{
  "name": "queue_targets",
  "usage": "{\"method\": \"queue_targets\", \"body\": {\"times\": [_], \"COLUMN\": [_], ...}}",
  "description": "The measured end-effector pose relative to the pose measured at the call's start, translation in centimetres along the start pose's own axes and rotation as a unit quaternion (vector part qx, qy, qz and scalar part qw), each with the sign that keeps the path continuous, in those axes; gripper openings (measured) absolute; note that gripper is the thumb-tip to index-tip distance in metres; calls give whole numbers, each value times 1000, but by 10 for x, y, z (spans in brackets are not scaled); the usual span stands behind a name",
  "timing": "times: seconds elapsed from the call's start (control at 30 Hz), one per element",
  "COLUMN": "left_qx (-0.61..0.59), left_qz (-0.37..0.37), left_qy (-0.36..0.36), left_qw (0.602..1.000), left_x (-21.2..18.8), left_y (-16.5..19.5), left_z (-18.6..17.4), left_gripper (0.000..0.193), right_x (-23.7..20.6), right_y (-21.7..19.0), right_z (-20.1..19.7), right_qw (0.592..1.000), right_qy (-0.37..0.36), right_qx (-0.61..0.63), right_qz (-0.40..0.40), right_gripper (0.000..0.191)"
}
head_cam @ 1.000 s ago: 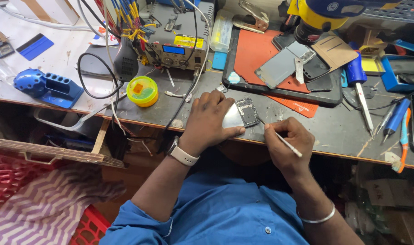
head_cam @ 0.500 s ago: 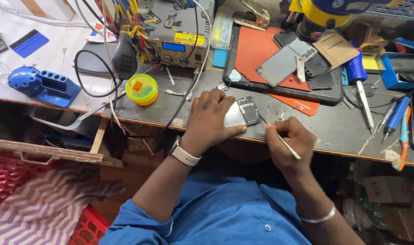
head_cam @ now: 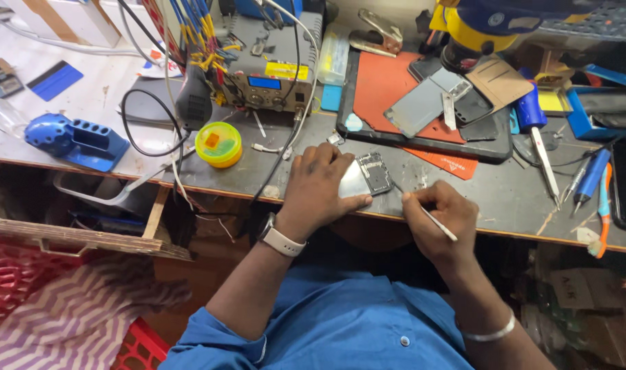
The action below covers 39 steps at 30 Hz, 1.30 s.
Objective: The person uses a small metal tool to pry and separate parts of a disassembled mobile phone held in the left hand. The work is performed on a cluttered workbench with various tools and electronic components visible.
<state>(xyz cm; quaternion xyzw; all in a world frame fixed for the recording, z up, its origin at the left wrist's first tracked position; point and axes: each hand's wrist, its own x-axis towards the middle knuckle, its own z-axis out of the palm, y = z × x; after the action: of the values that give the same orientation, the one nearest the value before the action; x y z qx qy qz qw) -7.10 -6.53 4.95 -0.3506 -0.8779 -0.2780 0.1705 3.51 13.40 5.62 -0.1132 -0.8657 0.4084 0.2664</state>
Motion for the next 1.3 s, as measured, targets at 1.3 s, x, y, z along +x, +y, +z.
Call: {"method": "queue_targets", "body": {"times": [1.3], "left_qx": [-7], "left_qz": [22], "left_qy": [-27], "left_qw": [999], "left_x": [1], "left_y": [18], "left_z": [2], "left_gripper": [78], "right_x": [14], "right_y": [18], "right_z": [1], "right_qw": [997], "right_qy": [35], "right_qx": [66], "right_qz": [31], "right_gripper": [19]}}
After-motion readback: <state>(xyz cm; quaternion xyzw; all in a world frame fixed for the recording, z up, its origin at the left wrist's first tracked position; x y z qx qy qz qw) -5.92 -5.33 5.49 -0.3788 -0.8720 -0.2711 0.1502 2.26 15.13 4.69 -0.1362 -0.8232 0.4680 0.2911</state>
